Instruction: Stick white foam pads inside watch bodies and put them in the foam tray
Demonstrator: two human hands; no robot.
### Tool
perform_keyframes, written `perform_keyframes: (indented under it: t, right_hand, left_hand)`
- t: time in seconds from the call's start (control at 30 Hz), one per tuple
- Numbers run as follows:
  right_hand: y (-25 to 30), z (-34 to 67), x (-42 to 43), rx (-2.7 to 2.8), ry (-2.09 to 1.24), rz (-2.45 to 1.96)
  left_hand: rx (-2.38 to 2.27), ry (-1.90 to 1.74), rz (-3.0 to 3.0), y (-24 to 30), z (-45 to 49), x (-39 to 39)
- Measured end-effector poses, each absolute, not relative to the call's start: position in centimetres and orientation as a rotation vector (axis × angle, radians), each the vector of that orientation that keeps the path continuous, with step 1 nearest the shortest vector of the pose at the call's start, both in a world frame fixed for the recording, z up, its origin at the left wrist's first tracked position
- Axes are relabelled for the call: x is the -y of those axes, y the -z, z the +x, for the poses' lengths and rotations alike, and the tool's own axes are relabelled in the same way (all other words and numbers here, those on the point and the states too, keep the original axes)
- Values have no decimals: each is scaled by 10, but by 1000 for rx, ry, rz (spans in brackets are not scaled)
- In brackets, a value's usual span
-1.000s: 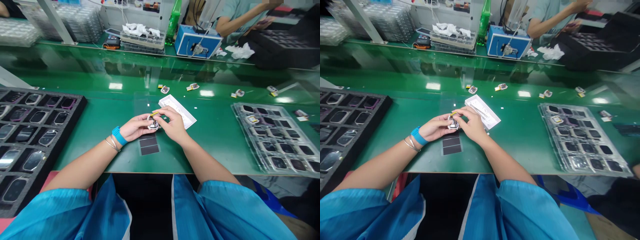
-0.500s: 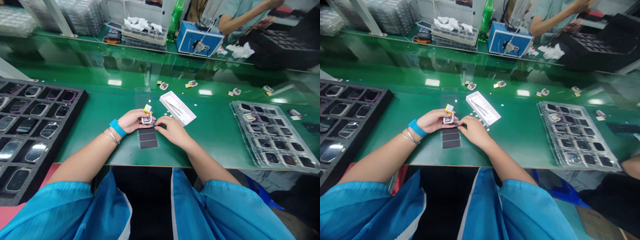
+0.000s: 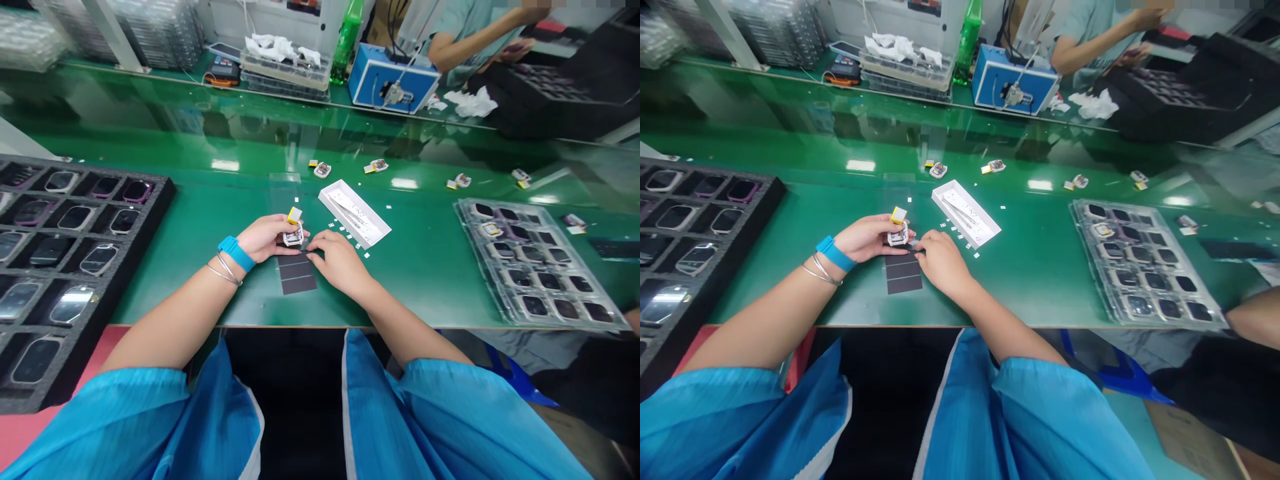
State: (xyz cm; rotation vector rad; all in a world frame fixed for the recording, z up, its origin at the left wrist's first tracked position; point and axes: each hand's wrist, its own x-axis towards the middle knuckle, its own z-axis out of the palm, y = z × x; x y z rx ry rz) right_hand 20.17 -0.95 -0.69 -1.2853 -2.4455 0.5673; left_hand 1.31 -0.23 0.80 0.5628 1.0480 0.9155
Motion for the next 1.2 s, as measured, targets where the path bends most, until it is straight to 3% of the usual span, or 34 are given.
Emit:
perform_keyframes:
  t: [0.53, 0.73, 0.87, 1.07, 1.2]
  right_hand:
    - [14, 194, -1, 2353, -647, -1410]
    - [16, 212, 18, 2440, -436, -1058]
    - [-10, 216, 13, 2206, -292, -793]
    - [-18, 196, -26, 1947, -1091, -797]
    - [5, 191, -32, 1850, -1244, -879]
  left_hand:
    - [-1156, -908, 574, -19, 20, 7]
    - [-1175, -919, 561, -21, 23, 9]
    - [-1180, -917, 591, -20, 26, 9]
    - [-1224, -985, 599, -16, 30, 7]
    - [-1232, -983, 592, -18, 31, 6]
